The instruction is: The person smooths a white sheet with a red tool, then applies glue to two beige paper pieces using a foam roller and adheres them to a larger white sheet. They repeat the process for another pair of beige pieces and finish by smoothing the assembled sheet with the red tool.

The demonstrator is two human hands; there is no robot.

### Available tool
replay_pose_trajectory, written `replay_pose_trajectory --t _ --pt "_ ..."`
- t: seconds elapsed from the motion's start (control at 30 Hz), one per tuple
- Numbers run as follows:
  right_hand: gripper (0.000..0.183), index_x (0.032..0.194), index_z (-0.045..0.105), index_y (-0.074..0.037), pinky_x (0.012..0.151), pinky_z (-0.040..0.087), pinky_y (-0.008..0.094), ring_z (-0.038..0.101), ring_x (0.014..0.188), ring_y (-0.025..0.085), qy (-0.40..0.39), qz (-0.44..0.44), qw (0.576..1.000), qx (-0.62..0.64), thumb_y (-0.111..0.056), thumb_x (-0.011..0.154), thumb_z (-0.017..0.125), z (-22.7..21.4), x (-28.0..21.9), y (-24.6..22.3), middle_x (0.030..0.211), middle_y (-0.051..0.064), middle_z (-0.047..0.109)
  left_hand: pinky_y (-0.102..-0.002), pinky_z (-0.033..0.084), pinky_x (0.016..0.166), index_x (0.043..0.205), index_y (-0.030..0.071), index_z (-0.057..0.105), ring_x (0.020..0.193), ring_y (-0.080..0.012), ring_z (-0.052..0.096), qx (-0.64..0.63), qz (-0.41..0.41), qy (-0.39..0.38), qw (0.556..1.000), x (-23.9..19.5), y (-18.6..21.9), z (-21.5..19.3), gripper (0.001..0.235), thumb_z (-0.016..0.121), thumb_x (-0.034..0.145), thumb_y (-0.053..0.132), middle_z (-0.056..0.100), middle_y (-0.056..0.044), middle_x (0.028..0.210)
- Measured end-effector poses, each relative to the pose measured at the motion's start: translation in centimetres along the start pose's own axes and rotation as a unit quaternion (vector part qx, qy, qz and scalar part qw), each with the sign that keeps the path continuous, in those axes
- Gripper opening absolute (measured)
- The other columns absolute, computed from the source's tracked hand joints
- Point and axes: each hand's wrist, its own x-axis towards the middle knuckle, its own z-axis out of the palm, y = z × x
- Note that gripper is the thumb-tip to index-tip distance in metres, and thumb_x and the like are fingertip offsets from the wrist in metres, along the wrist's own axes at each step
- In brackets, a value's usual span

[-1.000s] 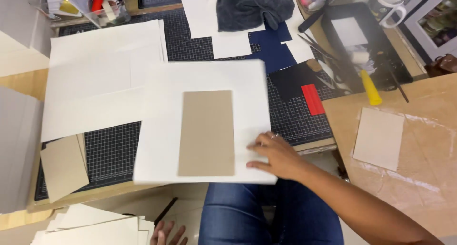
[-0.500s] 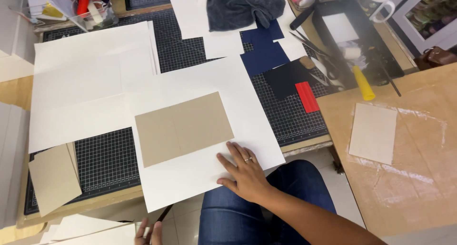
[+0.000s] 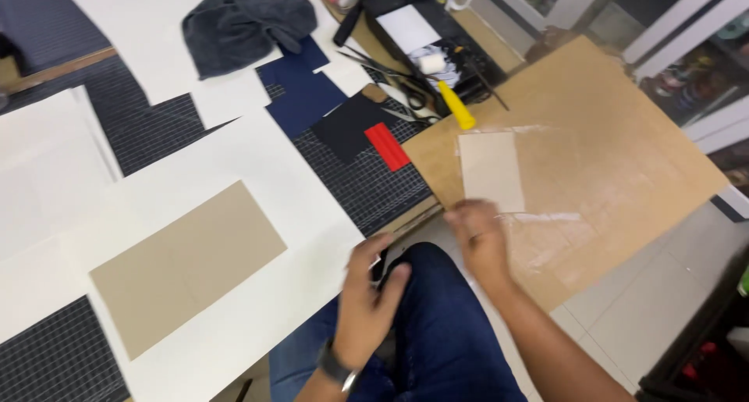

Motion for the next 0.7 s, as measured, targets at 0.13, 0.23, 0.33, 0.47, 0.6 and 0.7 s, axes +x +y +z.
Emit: replay_pose_trajectory --t 0.13,0.23,0.33,0.47,0.6,0.7 --pt "0.016 0.109 0.076 -0.012 0.088 0.053 0.044 0.066 0.092 0.032 0.083 0.161 0.971 -0.157 -0.01 0.093 0.078 -5.8 1.1 8.3 0.101 0.01 0.068 -0.062 0.038 0.113 0.145 -0.014 0.042 0.134 -0.0619 0.042 -0.121 -0.121 -0.153 0.973 6.4 1.7 7.9 0.057 0.06 0.096 0.008 0.05 -0.045 0.136" --pt "0.016 0.11 0.078 -0.016 0.082 0.056 0.043 0.068 0.088 0.031 0.075 0.193 0.951 -0.229 -0.016 0.094 0.075 -7.3 1.0 14.0 0.097 0.009 0.068 -0.055 0.027 0.117 0.157 0.006 0.034 0.143 -0.0479 0.044 -0.011 -0.167 -0.151 0.974 8.5 -9.4 18.3 0.075 0.064 0.095 0.034 0.05 -0.029 0.152" --pt "0.017 0.11 0.079 -0.019 0.082 0.056 0.051 0.068 0.094 0.039 0.025 0.233 0.93 -0.283 -0.024 0.095 0.073 -7.3 1.8 15.8 0.1 0.012 0.067 -0.057 0.023 0.124 0.162 0.022 0.028 0.148 -0.0587 0.025 -0.003 -0.273 -0.129 0.953 11.2 -9.0 20.7 0.081 0.065 0.091 0.032 0.036 -0.025 0.162" --pt "0.018 0.111 0.079 -0.023 0.086 0.055 0.053 0.066 0.1 0.04 -0.013 0.259 0.913 -0.315 -0.029 0.096 0.071 -6.4 1.9 15.5 0.105 0.01 0.066 -0.06 0.023 0.122 0.163 0.015 0.024 0.147 -0.0557 0.029 0.061 -0.256 -0.119 0.958 10.7 -7.3 21.9 0.083 0.06 0.09 0.027 0.037 -0.027 0.16" --pt "0.022 0.112 0.079 -0.023 0.091 0.054 0.052 0.063 0.107 0.039 -0.036 0.276 0.911 -0.303 -0.034 0.097 0.067 -5.8 1.5 15.0 0.108 0.01 0.065 -0.053 0.024 0.117 0.167 0.016 0.009 0.146 -0.0481 0.028 0.097 -0.275 -0.147 0.945 9.7 -6.8 22.8 0.091 0.056 0.089 0.028 0.035 -0.022 0.164" --pt "0.024 0.111 0.079 -0.021 0.092 0.053 0.053 0.064 0.108 0.043 -0.031 0.304 0.921 -0.24 -0.038 0.097 0.068 -5.3 1.5 17.9 0.11 0.013 0.065 -0.051 0.026 0.117 0.167 0.021 0.007 0.144 -0.0453 0.034 0.076 -0.286 -0.131 0.946 10.0 -7.9 23.8 0.098 0.06 0.085 0.033 0.038 -0.017 0.163"
